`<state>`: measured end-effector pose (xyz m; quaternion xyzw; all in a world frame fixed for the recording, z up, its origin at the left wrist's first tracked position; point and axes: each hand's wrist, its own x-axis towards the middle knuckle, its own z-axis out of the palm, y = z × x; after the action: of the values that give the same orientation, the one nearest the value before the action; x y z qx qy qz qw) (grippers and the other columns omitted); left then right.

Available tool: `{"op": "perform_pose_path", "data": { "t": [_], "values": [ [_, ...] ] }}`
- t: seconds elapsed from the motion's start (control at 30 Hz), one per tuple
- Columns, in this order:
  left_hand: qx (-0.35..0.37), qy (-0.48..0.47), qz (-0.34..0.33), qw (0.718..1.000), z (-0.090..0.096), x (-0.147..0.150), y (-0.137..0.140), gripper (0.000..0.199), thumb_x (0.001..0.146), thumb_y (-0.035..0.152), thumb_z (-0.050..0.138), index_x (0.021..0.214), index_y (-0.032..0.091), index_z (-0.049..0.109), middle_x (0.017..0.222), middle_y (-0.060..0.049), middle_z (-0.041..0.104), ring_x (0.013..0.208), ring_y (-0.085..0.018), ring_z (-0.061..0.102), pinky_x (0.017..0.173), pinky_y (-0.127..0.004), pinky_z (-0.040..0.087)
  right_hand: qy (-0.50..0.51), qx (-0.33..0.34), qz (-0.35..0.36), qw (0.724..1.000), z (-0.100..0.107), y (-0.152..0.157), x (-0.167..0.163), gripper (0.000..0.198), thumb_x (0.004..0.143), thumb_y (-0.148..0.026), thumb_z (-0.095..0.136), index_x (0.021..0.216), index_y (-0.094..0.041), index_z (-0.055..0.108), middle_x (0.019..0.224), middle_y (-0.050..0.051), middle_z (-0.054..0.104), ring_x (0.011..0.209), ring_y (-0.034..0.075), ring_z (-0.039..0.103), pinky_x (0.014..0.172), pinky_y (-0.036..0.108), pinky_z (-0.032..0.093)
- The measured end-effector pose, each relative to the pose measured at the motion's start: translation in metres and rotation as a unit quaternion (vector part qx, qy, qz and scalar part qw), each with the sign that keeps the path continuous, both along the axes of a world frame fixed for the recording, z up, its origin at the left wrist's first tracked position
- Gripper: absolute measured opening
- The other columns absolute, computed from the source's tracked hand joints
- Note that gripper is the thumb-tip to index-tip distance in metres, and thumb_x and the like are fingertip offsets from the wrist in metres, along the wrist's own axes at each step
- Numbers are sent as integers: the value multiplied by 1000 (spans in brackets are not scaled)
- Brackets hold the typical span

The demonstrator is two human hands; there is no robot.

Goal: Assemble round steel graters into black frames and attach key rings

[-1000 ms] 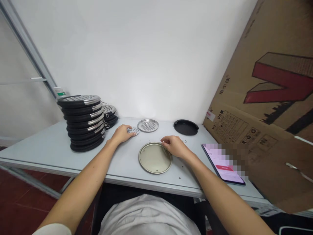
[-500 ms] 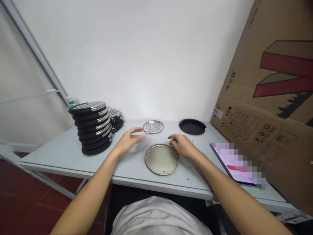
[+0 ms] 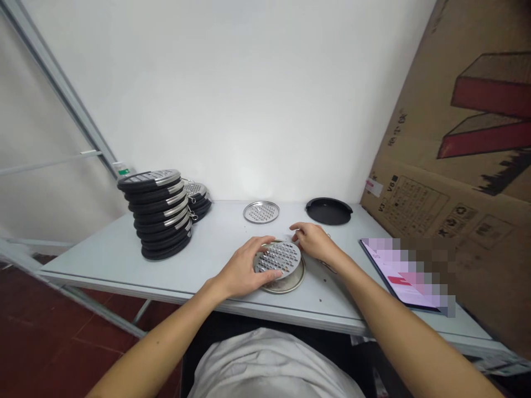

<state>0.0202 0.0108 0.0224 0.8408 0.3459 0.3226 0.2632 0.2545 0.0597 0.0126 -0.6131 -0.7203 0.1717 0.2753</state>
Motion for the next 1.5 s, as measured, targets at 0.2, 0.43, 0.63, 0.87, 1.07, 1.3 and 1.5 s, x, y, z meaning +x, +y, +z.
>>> {"op": "perform_pose_path", "data": {
  "t": [0.2, 0.43, 0.63, 0.87, 1.07, 1.3, 1.5],
  "values": [
    [20, -88, 51, 995, -4, 1, 9, 46, 83, 37, 70, 125, 25, 54, 130, -9, 57, 118, -24, 59, 104, -40, 48, 25, 9, -9, 1000, 5, -1, 0, 32, 87, -17, 47, 107, -14, 71, 87, 9, 77, 73, 18, 70, 79, 28, 48],
    [180, 55, 33, 981, -4, -2, 11, 56, 77, 26, 75, 130, 28, 54, 145, -9, 44, 134, -27, 44, 113, -44, 39, 75, 17, 39, 996, 13, -6, -2, 34, 91, -34, 45, 85, -17, 74, 76, 4, 73, 69, 18, 66, 69, 27, 47],
    [162, 77, 5, 984, -10, 1, 8, 59, 76, 32, 77, 130, 30, 55, 143, -8, 44, 133, -27, 46, 111, -44, 42, 153, -40, 92, 983, 15, -11, -4, 45, 95, -43, 38, 100, -15, 72, 83, 6, 73, 75, 18, 66, 63, 25, 50],
    [113, 95, 11, 989, -9, -5, 12, 77, 69, 48, 81, 136, 30, 50, 148, -10, 40, 136, -30, 40, 114, -47, 37, 190, -146, 53, 969, 13, -8, 4, 36, 80, -28, 63, 112, -12, 69, 79, 6, 72, 59, 13, 59, 53, 23, 46],
    [17, 124, -51, 991, 3, -28, 16, 107, 57, 54, 86, 147, 26, 35, 148, -13, 40, 139, -33, 35, 116, -50, 30, 153, -160, 54, 974, 13, -8, 8, 32, 76, -32, 69, 99, -11, 72, 68, 4, 70, 49, 11, 54, 48, 24, 43],
    [-35, 186, -48, 981, -1, -36, 15, 94, 61, 59, 81, 143, 30, 45, 156, -12, 29, 144, -34, 26, 117, -49, 27, 93, -111, 51, 988, 6, -5, 4, 34, 70, -37, 75, 96, -15, 73, 77, 4, 72, 61, 15, 62, 58, 26, 46],
    [-53, 201, -33, 978, 1, -36, 14, 88, 62, 63, 79, 139, 31, 51, 156, -10, 29, 144, -33, 28, 118, -46, 27, 45, -51, 53, 996, 5, -7, -4, 37, 69, -36, 75, 100, -16, 75, 82, 4, 74, 72, 17, 65, 66, 26, 46]
  ]
}}
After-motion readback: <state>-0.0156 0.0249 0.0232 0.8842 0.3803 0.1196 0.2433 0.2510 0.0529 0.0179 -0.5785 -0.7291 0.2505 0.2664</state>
